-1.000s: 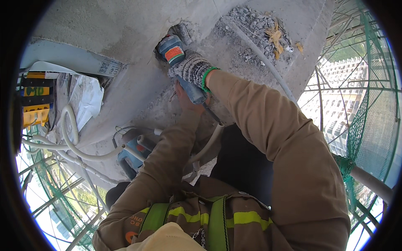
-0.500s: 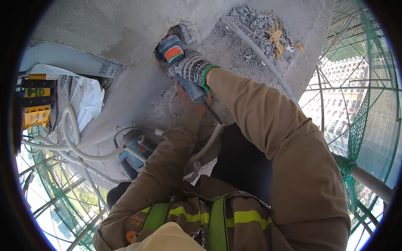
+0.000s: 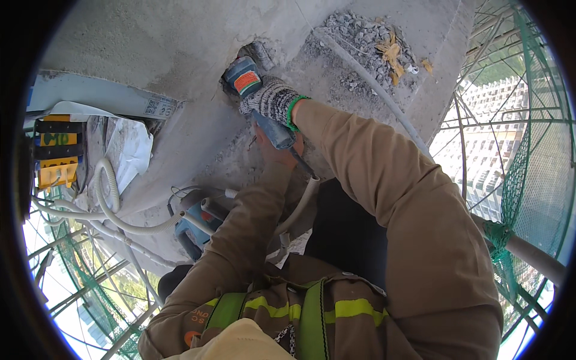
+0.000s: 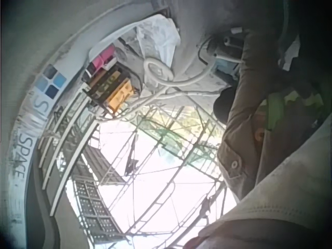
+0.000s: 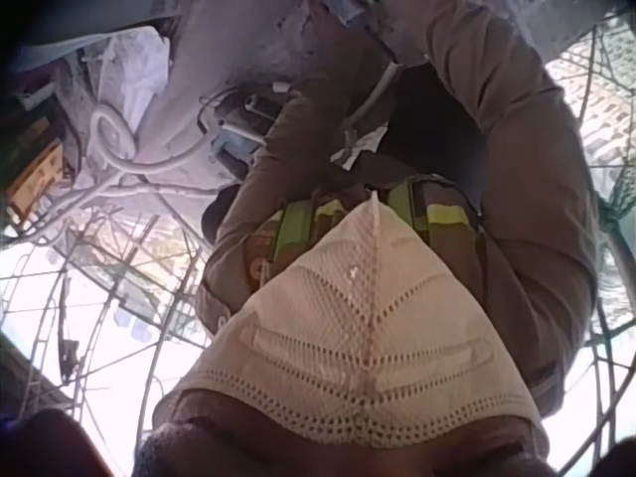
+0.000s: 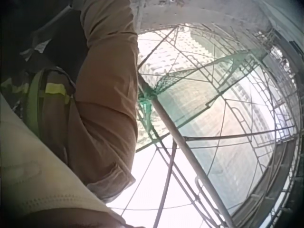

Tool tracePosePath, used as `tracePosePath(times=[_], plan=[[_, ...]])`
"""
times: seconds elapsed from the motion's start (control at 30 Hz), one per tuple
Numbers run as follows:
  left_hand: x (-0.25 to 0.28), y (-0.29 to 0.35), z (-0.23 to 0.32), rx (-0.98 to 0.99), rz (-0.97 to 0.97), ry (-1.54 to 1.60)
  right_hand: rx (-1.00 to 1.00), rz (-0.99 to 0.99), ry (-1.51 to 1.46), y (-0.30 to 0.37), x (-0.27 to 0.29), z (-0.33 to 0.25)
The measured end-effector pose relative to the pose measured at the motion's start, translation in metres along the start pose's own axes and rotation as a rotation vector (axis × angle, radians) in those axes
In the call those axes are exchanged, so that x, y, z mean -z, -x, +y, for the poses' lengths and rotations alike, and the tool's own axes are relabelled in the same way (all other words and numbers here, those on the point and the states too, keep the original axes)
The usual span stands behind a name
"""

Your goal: Grinding a concrete surface using a handheld angle grinder and then wiping the area with a cloth.

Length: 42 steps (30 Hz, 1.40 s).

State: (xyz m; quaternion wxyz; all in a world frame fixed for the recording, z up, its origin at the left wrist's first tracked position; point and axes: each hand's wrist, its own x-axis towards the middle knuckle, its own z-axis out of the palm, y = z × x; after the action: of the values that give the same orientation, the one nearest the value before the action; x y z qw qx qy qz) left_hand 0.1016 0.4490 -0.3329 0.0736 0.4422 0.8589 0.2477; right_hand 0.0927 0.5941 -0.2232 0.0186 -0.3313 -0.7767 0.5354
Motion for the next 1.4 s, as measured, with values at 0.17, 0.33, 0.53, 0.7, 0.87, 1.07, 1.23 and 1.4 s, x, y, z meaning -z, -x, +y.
tracePosePath(times=[0.17, 0.33, 0.53, 0.7, 0.87, 1.07, 1.23, 1.4], plan=[[0.004, 0.002, 0.004, -0.065, 0.060, -0.010, -0.014, -0.026, -0.013, 0.002, 0.003, -0.005], [0.006, 0.002, 0.007, -0.068, 0.149, 0.069, -0.029, -0.057, -0.037, 0.006, 0.009, -0.013], [0.017, 0.006, 0.011, -0.127, -0.058, -0.172, -0.073, -0.065, 0.087, 0.028, 0.020, -0.009], [0.014, 0.007, 0.018, -0.029, -0.130, -0.238, 0.036, -0.046, 0.004, 0.062, 0.047, -0.007], [0.018, 0.014, 0.018, -0.058, -0.071, -0.227, 0.087, -0.079, 0.035, 0.099, 0.093, 0.014], [0.042, 0.022, 0.010, -0.126, -0.171, -0.136, -0.070, -0.057, -0.283, 0.118, 0.096, 0.047], [0.064, 0.023, 0.009, -0.196, -0.226, -0.043, -0.061, -0.225, -0.710, 0.125, 0.103, 0.064], [0.090, 0.029, 0.014, -0.197, -0.279, -0.051, -0.007, -0.217, -0.669, 0.120, 0.097, 0.079]])
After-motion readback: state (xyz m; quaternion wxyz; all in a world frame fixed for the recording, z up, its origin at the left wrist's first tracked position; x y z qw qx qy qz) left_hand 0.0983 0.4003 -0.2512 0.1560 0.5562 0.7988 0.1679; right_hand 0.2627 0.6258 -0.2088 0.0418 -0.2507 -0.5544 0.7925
